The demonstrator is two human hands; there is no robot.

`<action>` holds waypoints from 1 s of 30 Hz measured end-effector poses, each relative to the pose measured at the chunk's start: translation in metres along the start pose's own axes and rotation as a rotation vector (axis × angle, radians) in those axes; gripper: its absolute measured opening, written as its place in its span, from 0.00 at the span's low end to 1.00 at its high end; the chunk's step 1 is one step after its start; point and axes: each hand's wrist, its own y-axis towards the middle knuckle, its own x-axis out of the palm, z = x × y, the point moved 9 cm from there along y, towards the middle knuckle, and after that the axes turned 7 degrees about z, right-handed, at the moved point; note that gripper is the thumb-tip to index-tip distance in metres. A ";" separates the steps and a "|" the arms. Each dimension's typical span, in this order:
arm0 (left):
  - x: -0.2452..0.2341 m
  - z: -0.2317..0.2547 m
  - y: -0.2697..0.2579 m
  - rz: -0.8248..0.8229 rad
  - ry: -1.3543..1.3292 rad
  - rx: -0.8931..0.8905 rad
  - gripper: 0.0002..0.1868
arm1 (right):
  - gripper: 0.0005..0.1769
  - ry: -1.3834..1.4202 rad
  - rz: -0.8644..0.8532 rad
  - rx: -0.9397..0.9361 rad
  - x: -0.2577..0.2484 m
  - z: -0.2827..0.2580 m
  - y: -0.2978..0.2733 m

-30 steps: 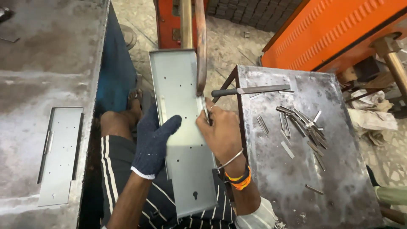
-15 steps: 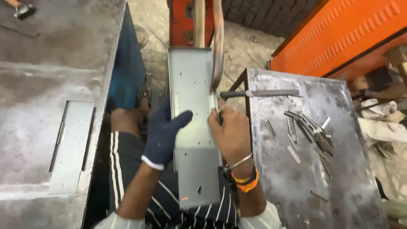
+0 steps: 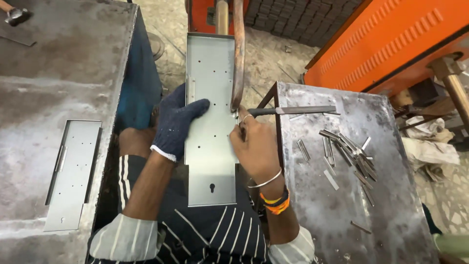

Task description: The person sits at a foot-operated press, holds a sheet-metal panel across their lap, and inserts small metal fasteners into pre-drilled holes, operating the press to set them. They then stack finished panels on the work table and pick up the next panel, repeating the process.

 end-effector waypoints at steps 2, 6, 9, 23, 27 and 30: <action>0.000 0.005 -0.002 -0.014 -0.008 0.011 0.23 | 0.27 -0.015 0.077 -0.003 0.001 0.004 0.000; 0.001 0.007 0.005 0.004 0.035 0.059 0.23 | 0.26 0.081 0.124 -0.010 0.001 0.014 0.000; 0.001 0.008 0.010 -0.022 -0.007 0.062 0.25 | 0.08 0.026 0.149 -0.154 0.002 0.000 -0.001; -0.007 0.009 -0.048 -0.038 0.040 0.060 0.16 | 0.11 -0.111 0.165 -0.134 -0.008 -0.010 -0.038; -0.029 0.018 -0.066 0.004 -0.074 0.064 0.21 | 0.18 -0.064 0.046 -0.056 0.002 -0.032 -0.044; -0.076 0.014 -0.090 0.145 -0.072 0.006 0.26 | 0.22 0.052 -0.078 -0.003 0.040 -0.045 -0.049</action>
